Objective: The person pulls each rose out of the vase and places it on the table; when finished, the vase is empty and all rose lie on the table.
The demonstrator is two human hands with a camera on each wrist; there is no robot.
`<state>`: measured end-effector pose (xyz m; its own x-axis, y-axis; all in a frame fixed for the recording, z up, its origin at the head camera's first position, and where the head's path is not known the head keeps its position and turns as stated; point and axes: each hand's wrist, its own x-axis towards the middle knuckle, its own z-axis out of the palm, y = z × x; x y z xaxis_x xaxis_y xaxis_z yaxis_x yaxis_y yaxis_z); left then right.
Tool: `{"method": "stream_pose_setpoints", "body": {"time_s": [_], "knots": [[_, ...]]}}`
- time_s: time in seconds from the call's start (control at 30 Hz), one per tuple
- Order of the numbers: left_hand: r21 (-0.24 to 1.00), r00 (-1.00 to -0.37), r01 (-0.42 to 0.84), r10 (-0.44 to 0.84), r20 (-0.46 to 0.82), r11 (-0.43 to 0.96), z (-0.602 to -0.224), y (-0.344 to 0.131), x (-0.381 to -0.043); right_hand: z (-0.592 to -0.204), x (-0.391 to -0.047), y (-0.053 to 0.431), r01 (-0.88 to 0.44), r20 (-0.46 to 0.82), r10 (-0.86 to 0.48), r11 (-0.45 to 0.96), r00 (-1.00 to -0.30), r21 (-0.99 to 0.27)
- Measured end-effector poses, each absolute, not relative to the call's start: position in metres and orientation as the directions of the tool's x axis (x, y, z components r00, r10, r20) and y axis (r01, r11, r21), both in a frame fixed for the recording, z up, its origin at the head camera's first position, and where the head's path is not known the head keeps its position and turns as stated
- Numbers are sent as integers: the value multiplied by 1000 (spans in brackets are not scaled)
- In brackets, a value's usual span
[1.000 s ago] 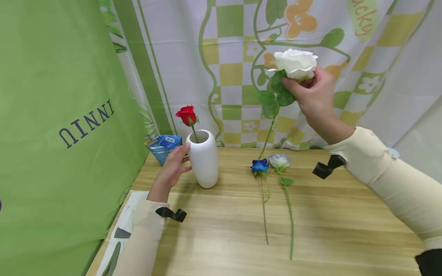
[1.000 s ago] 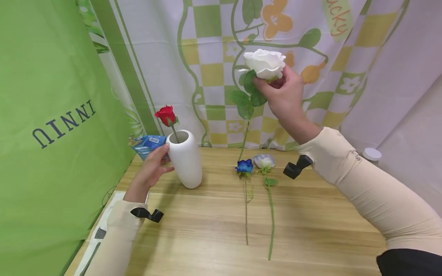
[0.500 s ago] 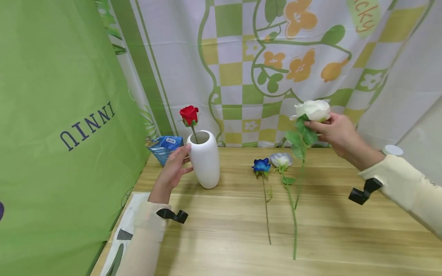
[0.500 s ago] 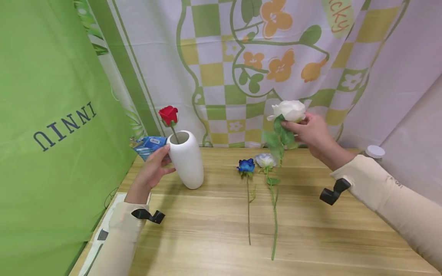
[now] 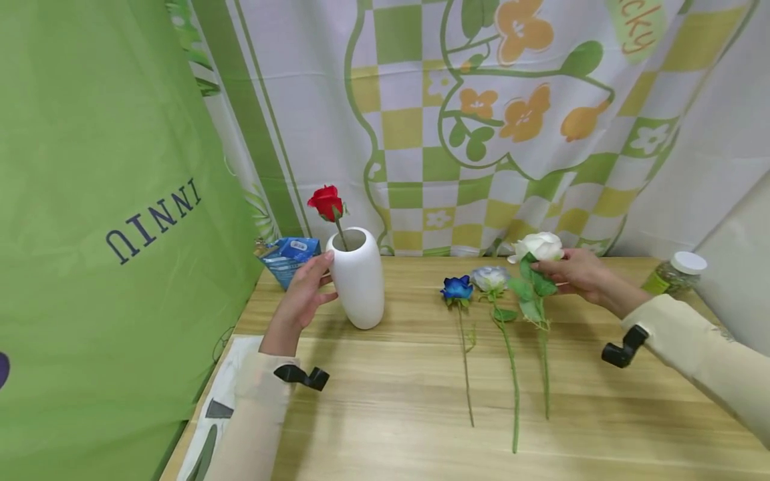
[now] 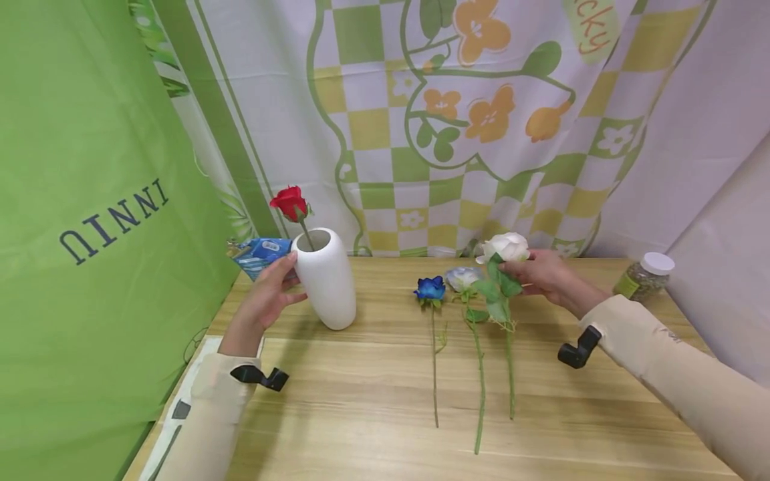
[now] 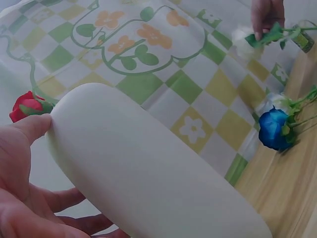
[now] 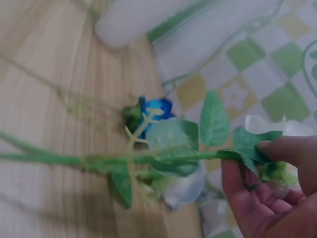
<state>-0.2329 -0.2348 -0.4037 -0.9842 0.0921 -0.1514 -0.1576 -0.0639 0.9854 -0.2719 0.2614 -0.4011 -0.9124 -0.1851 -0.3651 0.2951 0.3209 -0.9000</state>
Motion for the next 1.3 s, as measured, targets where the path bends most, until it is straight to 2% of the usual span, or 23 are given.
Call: {"method": "stream_pose_setpoints", "body": {"time_s": [0.2, 0.43, 0.73, 0.97, 1.3], "knots": [[986, -984, -156, 98, -149, -64, -403, -232, -234, -425, -279, 273, 300, -386, -179, 373, -905, -878], [985, -983, -158, 98, -152, -62, -403, -229, -233, -451, -284, 285, 321, -397, -242, 299, -885, -899], [986, -984, -150, 108, -141, -72, -404, -230, -233, -472, -291, 280, 347, -406, -201, 274, -891, -897], [987, -982, -156, 113, -149, -49, -402, -231, -233, -492, -302, 274, 335, -395, -130, 331, -910, -882], [987, -985, -153, 91, -148, -55, -404, -231, -232, -494, -302, 266, 306, -383, -129, 397, -915, -865]]}}
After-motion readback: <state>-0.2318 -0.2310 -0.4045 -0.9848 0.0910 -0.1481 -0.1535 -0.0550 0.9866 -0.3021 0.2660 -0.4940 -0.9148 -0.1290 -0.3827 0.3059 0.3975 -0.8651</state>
